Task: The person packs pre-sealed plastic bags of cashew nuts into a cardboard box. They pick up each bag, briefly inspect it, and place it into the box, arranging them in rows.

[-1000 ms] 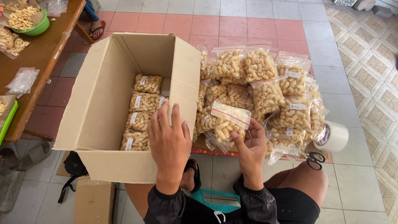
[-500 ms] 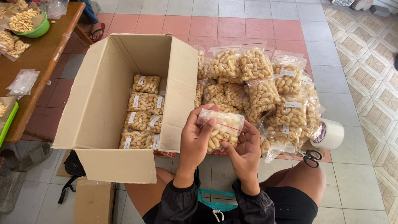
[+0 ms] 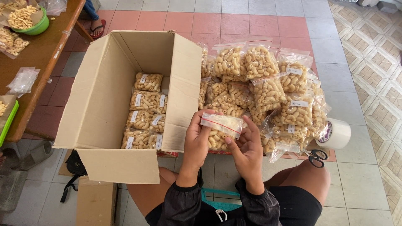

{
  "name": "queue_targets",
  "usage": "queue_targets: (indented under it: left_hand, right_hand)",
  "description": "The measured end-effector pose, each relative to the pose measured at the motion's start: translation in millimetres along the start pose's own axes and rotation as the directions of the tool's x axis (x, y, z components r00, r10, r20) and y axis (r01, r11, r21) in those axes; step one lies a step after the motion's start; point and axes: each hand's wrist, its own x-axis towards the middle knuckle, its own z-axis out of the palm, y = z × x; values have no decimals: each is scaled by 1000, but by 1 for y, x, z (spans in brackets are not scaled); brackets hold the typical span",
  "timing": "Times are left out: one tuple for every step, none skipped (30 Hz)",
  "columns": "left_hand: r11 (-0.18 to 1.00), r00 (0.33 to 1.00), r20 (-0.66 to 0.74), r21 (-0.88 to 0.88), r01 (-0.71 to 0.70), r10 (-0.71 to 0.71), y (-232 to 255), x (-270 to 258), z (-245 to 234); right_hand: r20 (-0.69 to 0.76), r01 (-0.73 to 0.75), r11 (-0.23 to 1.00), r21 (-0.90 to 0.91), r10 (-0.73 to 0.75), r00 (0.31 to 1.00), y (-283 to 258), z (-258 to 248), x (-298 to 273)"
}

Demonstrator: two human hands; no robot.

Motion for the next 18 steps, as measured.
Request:
queue_targets:
  left_hand:
    - [1000, 1000, -2, 0, 1, -1, -4, 1, -4]
    - [999, 1000, -15, 36, 10, -9, -8, 1, -8]
    - [997, 999, -27, 71, 21, -19, -13, 1, -12]
    - [997, 999, -28, 71, 23, -21, -4, 0, -9]
    - [996, 1000, 2, 90, 22, -23, 4, -1, -5]
    - [994, 999, 32, 110, 21, -25, 12, -1, -2]
    - [994, 999, 31, 109, 23, -26, 10, -1, -5]
    - [990, 998, 63, 136, 24, -32, 8, 0, -8]
    - [987, 995, 95, 162, 25, -41, 5, 0, -10]
    - [986, 995, 95, 161, 28, -44, 4, -2, -11]
    - [986, 992, 113, 162, 40, -59, 2, -3, -12]
    - [985, 988, 132, 163, 52, -74, 0, -4, -12]
    - [985, 988, 132, 163, 54, -76, 1, -5, -13]
    - [978, 984, 137, 192, 86, -113, 2, -6, -14]
    - [968, 979, 141, 221, 117, -150, 2, -7, -15]
    - [968, 978, 141, 220, 119, -152, 3, -6, -14]
    - [963, 977, 135, 236, 132, -167, 4, -6, -13]
    - [957, 975, 129, 253, 146, -183, 5, -5, -12]
  right_hand:
    - [1, -2, 1000, 0, 2, 1000, -1, -3, 0]
    - [10, 8, 992, -127, -7, 1000, -2, -5, 0]
    - [19, 19, 968, -252, -15, 1000, -3, -8, -1]
    - [19, 16, 967, -253, -12, 1000, 2, -13, -1]
    - [14, 28, 957, -290, -25, 1000, 7, -17, -1]
    - [9, 40, 944, -327, -39, 999, 12, -21, -1]
    - [10, 38, 944, -327, -37, 999, 4, -19, 3]
    - [2, 67, 921, -383, -72, 997, -3, -18, 6]
    - [-6, 92, 894, -438, -105, 994, -10, -16, 9]
    - [-7, 89, 894, -440, -103, 995, -7, -18, 9]
    - [-31, 109, 883, -457, -139, 990, -5, -20, 10]
    - [-54, 129, 871, -474, -175, 983, -2, -21, 11]
    - [-55, 127, 871, -475, -173, 983, -1, -21, 10]
    - [-109, 70, 914, -400, -123, 986, 1, -21, 9]
    - [-158, 15, 948, -318, -69, 985, 2, -21, 8]
    - [-160, 13, 948, -319, -68, 985, 2, -19, 7]
    - [-205, -50, 953, -299, -13, 979, 2, -17, 6]
    - [-249, -113, 954, -277, 43, 968, 2, -16, 5]
